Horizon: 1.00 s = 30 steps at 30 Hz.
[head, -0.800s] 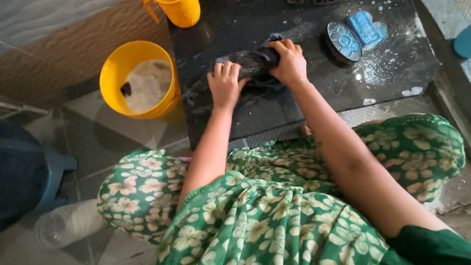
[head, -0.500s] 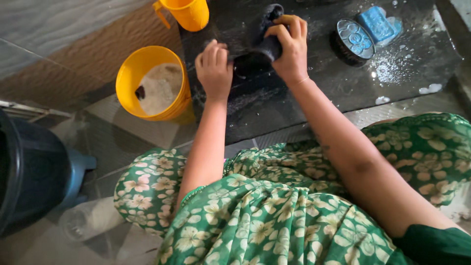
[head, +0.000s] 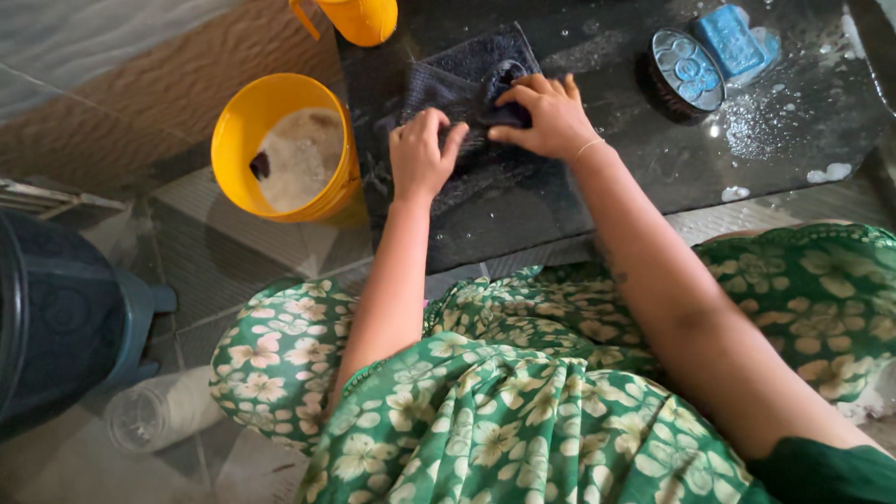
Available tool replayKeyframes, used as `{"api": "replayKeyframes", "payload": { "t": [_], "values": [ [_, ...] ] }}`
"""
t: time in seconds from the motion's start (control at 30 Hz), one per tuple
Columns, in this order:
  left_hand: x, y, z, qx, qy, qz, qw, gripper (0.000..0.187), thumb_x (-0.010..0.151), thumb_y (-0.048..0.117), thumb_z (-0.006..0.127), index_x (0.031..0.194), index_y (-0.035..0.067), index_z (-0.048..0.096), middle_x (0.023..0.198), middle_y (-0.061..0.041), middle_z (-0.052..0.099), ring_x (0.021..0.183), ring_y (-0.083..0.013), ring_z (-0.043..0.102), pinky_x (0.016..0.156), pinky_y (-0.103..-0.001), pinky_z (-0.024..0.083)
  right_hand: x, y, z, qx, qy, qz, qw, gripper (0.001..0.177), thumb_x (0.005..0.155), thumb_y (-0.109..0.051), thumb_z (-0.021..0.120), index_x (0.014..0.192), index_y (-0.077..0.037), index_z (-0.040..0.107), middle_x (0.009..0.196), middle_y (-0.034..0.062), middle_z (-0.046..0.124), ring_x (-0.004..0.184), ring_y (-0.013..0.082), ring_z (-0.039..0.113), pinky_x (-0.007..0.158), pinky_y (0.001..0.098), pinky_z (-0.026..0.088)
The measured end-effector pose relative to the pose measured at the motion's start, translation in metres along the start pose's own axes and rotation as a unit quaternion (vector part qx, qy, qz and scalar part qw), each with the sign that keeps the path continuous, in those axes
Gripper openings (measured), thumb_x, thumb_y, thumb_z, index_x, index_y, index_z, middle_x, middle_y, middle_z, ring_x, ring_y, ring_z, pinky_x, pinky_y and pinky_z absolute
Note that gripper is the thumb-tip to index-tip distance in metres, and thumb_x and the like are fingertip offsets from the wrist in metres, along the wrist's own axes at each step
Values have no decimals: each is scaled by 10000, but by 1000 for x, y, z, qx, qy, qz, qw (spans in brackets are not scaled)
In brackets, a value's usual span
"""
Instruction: The person scrubs a garment by hand on a stone slab using soap and rinses it with water from a bucket.
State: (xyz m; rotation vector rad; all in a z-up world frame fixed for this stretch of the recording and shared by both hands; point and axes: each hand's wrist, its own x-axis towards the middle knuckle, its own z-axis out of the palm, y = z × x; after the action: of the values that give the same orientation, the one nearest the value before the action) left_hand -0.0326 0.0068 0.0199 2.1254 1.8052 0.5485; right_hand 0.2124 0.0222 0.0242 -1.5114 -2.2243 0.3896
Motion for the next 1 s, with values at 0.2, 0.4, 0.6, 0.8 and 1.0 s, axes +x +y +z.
{"api": "replayKeyframes", "payload": {
  "t": [0.2, 0.4, 0.6, 0.8, 1.0],
  "values": [
    [30, -1, 31, 52, 237, 115, 963, 557, 1055, 486, 572, 1441, 85, 552, 1549, -125, 484, 1500, -342, 384, 1208, -602, 284, 9, -5, 21, 53, 181, -34, 981, 599, 989, -555, 727, 1442, -186, 593, 1601, 238, 395, 1468, 453, 369, 1215, 645, 221],
    [52, -10, 61, 143, 117, 56, 981, 530, 1009, 500, 523, 1451, 208, 557, 1590, -109, 418, 1479, -353, 348, 1132, -726, 209, 37, -8, 51, -49, 121, -21, 991, 579, 945, -442, 645, 1482, -227, 633, 1610, 274, 336, 1427, 519, 359, 1138, 635, 282],
    [62, -6, 54, 147, 145, 63, 977, 467, 936, 440, 597, 1325, 189, 654, 1451, -75, 562, 1337, -309, 503, 1052, -667, 322, 59, -7, 53, -68, 169, -35, 983, 299, 931, -415, 677, 1106, -192, 769, 1297, 156, 668, 1156, 377, 619, 915, 551, 470],
    [80, 2, 46, 114, 229, 96, 962, 232, 909, 362, 634, 904, 134, 670, 957, -33, 622, 962, -270, 595, 849, -504, 418, 77, 3, 54, -73, 213, -45, 973, 256, 969, -367, 723, 892, -126, 684, 954, 98, 632, 892, 318, 639, 749, 467, 491],
    [107, -1, 49, 101, 266, 116, 952, 214, 834, 314, 667, 738, 122, 660, 824, -46, 624, 852, -275, 610, 778, -495, 421, 99, 17, 55, -60, 235, -57, 968, 279, 990, -333, 733, 829, -110, 688, 842, 101, 641, 798, 332, 661, 660, 454, 522]
  ]
}}
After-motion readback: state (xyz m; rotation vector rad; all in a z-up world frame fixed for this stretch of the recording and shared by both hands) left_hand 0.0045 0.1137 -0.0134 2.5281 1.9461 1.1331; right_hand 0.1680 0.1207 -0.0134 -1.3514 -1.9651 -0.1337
